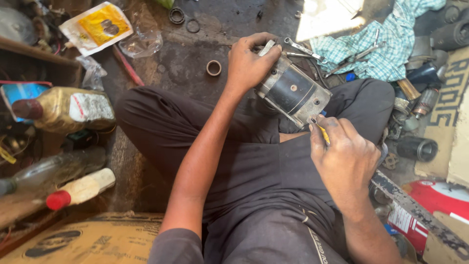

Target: The person sits on the floor and uses a screwdriver to remove screws from a starter motor. They rotate the motor to access different sides and continue unscrewing fasteners throughout the clip.

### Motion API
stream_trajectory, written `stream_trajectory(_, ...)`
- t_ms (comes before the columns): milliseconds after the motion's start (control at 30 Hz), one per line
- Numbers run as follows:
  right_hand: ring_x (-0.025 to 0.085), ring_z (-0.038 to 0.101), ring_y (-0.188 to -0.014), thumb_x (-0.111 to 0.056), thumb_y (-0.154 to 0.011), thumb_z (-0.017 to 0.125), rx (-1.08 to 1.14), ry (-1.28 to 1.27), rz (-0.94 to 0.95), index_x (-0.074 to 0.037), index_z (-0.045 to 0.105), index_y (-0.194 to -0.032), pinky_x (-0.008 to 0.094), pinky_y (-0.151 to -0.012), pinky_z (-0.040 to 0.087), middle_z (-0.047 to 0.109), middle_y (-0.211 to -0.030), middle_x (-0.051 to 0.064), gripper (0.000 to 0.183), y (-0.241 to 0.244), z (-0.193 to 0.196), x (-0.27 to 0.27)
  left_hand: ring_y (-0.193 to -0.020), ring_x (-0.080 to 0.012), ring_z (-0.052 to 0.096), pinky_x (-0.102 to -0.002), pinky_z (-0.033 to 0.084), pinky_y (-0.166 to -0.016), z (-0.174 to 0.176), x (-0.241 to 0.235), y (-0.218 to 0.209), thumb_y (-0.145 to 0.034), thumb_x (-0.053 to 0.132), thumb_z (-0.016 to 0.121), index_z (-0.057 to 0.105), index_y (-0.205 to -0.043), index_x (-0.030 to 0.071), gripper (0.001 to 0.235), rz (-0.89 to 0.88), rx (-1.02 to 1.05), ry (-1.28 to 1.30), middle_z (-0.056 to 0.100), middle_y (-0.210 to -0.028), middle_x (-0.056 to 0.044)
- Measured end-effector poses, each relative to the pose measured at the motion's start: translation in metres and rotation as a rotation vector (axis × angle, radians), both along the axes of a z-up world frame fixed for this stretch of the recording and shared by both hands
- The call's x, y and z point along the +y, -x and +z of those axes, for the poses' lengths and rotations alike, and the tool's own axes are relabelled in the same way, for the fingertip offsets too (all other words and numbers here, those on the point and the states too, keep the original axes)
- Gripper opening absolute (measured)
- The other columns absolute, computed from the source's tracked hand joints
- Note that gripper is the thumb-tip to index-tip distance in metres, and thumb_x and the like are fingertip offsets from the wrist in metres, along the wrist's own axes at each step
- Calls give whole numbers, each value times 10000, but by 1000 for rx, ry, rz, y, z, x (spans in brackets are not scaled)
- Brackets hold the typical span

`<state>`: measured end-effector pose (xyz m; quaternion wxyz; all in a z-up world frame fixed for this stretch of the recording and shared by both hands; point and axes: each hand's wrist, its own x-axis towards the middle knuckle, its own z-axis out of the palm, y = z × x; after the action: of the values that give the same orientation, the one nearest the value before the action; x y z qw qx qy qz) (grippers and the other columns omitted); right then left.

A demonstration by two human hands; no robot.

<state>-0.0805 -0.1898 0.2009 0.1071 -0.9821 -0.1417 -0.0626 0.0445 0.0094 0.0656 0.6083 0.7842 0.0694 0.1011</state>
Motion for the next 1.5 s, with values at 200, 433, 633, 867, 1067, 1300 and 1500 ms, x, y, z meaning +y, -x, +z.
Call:
stream_trajectory(200,346,687,-719,-244,-976,771,-16,58,-22,-113,789,-1059,447,-643,528,721,-916,92,156,-2,0,7,-840,-189,804,-316,603,-791,-3,-1,1,-802,324,741,802,-1002,120,292,-4,-8,20,815,-896,-72)
stream_trajectory(433,348,698,-788,-219,-977,755,-18,23,35,-101,784,-1107,444,-691,546,731,-965,90,178,-11,8,4,-849,-203,796,-327,601,-790,-2,1,-1,-799,310,758,800,-997,114,282,-7,-80,-22,808,-908,-88)
stream_trajectory(633,366,689,-735,-257,-935,782,45,145,-39,-121,798,-1066,463,-641,536,724,-891,100,190,-19,10,9,-822,-204,794,-332,599,-778,0,7,-4,-799,312,724,816,-979,133,269,-14,25,-10,817,-870,-81)
stream_trajectory(867,365,686,-731,-238,-938,771,42,112,-1,-119,803,-1079,463,-630,535,723,-897,98,187,-14,11,11,-831,-211,802,-330,602,-772,-4,4,-3,-796,317,748,798,-987,109,286,-2,-79,-15,802,-874,-86)
stream_trajectory(1067,351,684,-719,-240,-955,777,10,109,-15,-99,798,-1069,454,-634,526,714,-885,101,182,-8,6,11,-824,-205,805,-317,604,-758,-8,-2,0,-803,311,740,795,-1003,113,286,3,-52,2,803,-882,-80)
stream_trajectory(1300,356,687,-742,-216,-978,764,16,60,5,-90,789,-1055,451,-656,526,711,-893,110,150,-5,6,8,-823,-201,799,-317,600,-753,-9,-4,3,-803,309,747,796,-1002,116,282,-9,-67,-10,802,-888,-83)
stream_trajectory(1500,366,694,-783,-212,-976,755,20,22,1,-88,779,-1055,449,-677,541,727,-932,116,149,-10,2,11,-817,-179,803,-309,601,-756,-5,4,-1,-803,308,729,794,-1001,117,283,-22,-60,26,809,-876,-68)
